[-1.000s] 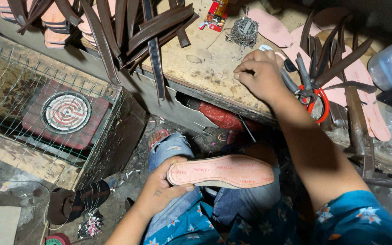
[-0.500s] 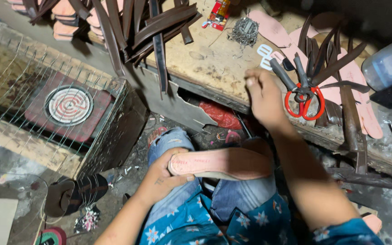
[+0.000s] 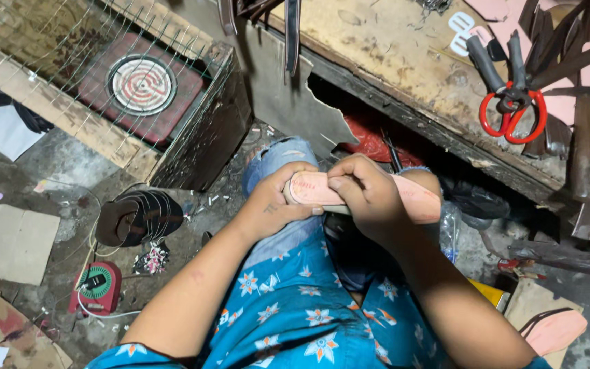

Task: The person sits and assembles a shoe: they fit a pink insole into a shoe upper, press a wooden shoe last into the upper, trim excess material with red-handled shears, place the lasted shoe on a heating box, then fit the sole, press the parts together and tap/hammer the sole edge with a small tool to secure it.

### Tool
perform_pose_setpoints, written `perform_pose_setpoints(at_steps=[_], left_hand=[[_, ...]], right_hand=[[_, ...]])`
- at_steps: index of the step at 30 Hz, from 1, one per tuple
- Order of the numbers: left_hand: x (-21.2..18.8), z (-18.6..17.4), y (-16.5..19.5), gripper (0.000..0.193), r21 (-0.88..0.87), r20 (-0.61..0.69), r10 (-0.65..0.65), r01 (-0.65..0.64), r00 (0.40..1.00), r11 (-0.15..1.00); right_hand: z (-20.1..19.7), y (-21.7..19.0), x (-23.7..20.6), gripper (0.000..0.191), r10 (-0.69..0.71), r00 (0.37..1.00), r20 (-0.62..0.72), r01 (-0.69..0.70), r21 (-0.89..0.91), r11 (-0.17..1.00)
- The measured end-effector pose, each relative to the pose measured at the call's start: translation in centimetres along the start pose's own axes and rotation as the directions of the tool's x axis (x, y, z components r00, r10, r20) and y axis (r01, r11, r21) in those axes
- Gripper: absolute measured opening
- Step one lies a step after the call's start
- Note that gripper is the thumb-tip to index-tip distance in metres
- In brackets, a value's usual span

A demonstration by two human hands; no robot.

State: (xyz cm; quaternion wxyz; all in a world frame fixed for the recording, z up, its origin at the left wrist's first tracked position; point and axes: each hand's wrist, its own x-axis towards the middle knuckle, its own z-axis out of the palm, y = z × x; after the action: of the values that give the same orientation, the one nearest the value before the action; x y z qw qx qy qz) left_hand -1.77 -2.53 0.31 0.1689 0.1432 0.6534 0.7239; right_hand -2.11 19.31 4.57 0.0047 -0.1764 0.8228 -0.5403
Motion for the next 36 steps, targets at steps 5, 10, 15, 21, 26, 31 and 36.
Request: perform_pose_setpoints(at_steps=[5,10,15,21,26,31,36], left_hand=[[-0.7,-0.2,0.4,0.056,0.058,-0.005,0.038,-0.038,0.999,0.998],[-1.1,-0.4,0.5,0.054,0.112,-0.014,0.066,-0.064,0.998,0.992],[-1.2,-0.3,0.4,0.056,0.121,-0.038,0.071,-0.065,0.997,0.991],[-1.3,-0.3,0.5,0.058,0.126,-0.041,0.052,-0.047,0.998,0.991],[-1.2,-0.3,0.5,0.058,0.162,-0.046,0.052,-0.044,0.998,0.986],[-1.3,-0.2,0.6,0.058,0.124,-0.045,0.053,-0.047,0.998,0.991],[-1.2,-0.1,0.3,0.056,0.121,-0.053,0.041,-0.034,0.998,0.992]], right_hand=[[1.5,-2.0,0.0,0.010,-0.017,0.999,0.040,0.016,0.024,1.000],[2.8,-2.6,0.5,0.006,-0.222,0.974,0.042,0.225,-0.085,0.971],[3.6,-2.5,0.9,0.007,-0.248,0.968,0.033,0.250,-0.137,0.958],[3.6,-2.6,0.8,0.008,-0.267,0.963,0.036,0.268,-0.208,0.941],[3.9,-2.4,0.9,0.008,-0.267,0.964,0.017,0.263,-0.238,0.935],[3.9,-2.4,1.0,0.008,-0.265,0.964,0.018,0.262,-0.227,0.938],[4.0,-2.9,1.0,0.008,-0.290,0.957,0.008,0.280,-0.286,0.916]])
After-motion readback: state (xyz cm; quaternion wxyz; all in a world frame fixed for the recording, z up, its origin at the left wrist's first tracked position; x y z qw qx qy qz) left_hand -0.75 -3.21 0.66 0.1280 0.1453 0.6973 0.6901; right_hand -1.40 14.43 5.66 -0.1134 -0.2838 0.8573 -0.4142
